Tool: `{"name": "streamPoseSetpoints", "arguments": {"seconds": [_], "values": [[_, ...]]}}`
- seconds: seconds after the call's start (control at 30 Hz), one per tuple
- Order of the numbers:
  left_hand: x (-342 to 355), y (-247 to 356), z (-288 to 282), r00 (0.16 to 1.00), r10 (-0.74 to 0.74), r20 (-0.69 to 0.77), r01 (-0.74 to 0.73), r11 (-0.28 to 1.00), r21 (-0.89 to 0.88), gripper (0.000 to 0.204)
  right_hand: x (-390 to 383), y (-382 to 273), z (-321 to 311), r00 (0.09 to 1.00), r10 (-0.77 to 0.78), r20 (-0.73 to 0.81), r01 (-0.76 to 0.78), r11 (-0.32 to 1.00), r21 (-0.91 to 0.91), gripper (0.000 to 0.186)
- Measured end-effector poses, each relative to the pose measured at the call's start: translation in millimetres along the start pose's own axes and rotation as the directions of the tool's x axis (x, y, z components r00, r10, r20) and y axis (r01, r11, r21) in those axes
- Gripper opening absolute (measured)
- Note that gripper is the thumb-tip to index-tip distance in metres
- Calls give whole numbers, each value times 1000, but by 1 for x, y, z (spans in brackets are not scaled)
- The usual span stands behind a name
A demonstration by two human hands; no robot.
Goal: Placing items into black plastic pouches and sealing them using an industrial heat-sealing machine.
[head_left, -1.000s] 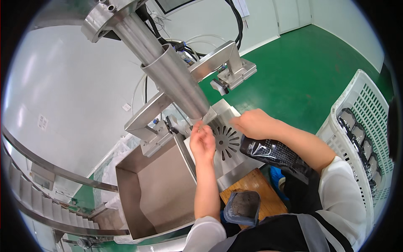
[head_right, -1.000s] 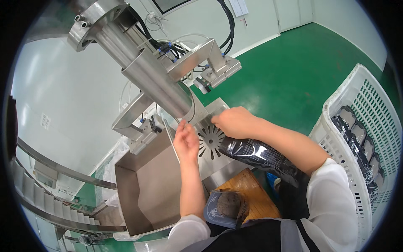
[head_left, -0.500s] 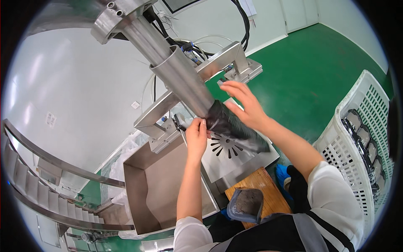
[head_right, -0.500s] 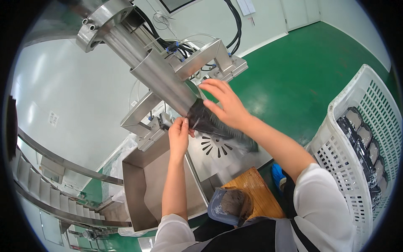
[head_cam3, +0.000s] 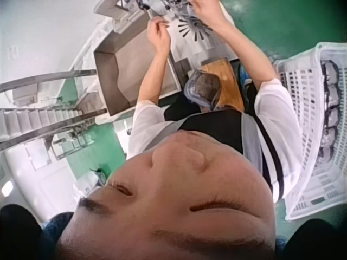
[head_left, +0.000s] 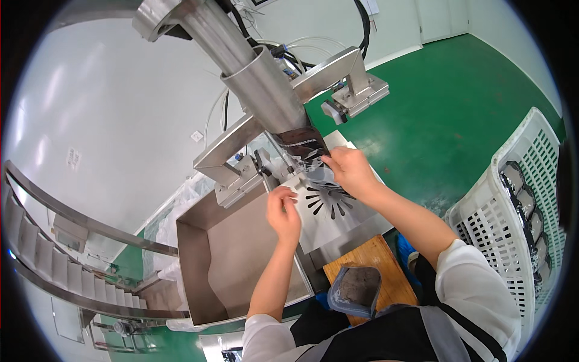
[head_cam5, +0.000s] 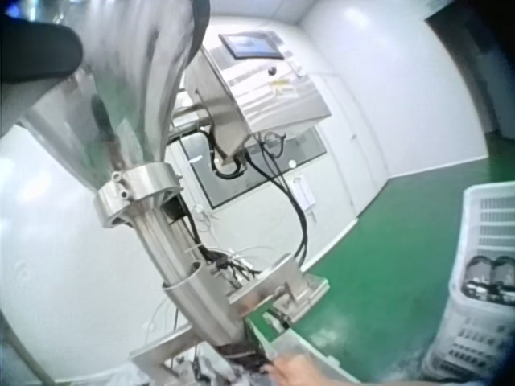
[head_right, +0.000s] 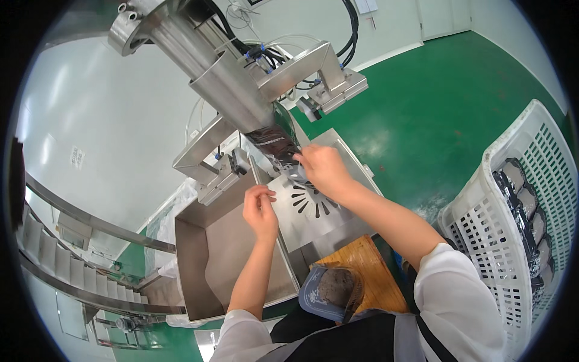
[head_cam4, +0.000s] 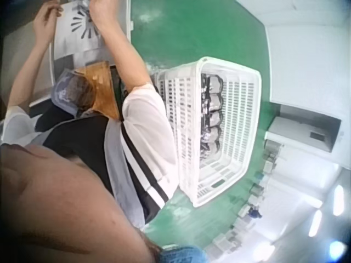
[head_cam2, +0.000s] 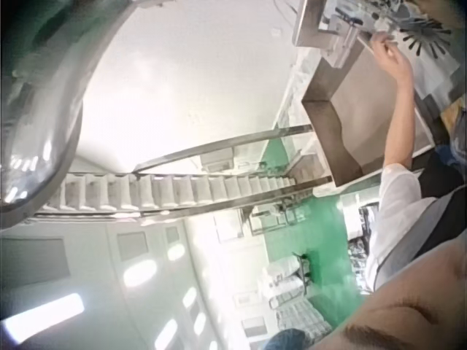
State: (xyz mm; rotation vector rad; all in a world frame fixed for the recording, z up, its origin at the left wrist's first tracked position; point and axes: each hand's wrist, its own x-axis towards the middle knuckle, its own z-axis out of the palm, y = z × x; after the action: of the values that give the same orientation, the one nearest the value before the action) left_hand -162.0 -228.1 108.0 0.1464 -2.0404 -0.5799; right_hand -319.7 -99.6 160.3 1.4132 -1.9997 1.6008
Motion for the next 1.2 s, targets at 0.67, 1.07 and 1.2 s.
{"name": "streamPoseSetpoints", "arguments": {"seconds": [0.67, 1.07, 1.2], "values": [[-91, 4, 104, 881, -180, 437, 197, 980, 7, 32, -58, -39, -48, 991, 111, 76, -117, 990, 76, 26], [-94, -113, -102, 77, -994, -82, 318, -54, 946, 50, -118, -52, -101, 789, 379, 483, -586, 700, 409, 27], [-98, -26, -111, 432, -888, 159, 661, 431, 614, 65, -94, -56, -72, 715, -267, 647, -202, 806, 556, 45]]}}
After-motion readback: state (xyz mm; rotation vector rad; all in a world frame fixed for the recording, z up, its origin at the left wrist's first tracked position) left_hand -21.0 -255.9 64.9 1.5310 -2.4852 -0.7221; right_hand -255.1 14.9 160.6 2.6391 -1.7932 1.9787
